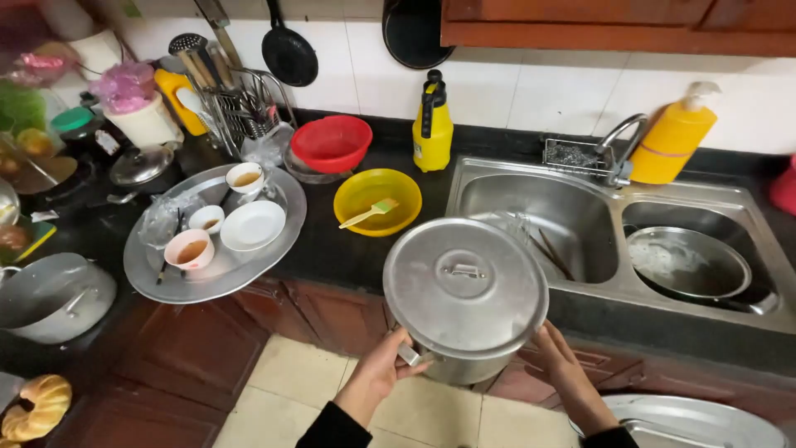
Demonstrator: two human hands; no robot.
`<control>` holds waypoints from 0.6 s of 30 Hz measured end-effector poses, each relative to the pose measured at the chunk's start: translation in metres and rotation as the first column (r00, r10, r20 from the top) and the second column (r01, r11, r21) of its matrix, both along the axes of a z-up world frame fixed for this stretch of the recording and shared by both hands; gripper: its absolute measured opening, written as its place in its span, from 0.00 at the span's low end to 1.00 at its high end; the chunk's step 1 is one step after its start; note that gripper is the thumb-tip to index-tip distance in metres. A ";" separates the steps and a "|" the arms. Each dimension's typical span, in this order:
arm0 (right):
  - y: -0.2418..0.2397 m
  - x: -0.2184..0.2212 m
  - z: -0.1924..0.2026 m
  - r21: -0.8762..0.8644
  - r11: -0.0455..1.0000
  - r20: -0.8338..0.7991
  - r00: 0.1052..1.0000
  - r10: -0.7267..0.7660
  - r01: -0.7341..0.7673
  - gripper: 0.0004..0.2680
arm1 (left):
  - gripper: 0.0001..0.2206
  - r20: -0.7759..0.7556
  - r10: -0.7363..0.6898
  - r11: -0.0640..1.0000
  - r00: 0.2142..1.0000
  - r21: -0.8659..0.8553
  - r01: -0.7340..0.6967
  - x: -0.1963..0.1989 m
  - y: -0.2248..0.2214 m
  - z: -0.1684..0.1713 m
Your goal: Cleaning large pots in a sink, organizing freshly baked bread, and putting away dishes in a kitchen cabinet.
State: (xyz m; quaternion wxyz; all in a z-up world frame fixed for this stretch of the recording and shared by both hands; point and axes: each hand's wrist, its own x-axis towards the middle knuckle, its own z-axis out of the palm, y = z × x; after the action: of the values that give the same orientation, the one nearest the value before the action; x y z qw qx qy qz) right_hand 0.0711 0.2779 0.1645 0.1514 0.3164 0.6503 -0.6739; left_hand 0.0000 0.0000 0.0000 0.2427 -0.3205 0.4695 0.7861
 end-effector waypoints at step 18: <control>0.022 -0.123 -0.035 0.025 0.988 0.051 0.986 -0.156 0.155 0.24 | 0.37 0.022 -0.227 0.959 0.974 -0.172 0.227 -0.056 0.034 0.105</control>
State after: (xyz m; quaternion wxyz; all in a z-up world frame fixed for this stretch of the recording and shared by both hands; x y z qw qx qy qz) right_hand -0.0518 0.2996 0.1295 0.1121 0.3855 0.6264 -0.6682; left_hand -0.0557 0.0344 0.1051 0.3030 -0.2852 0.5694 0.7090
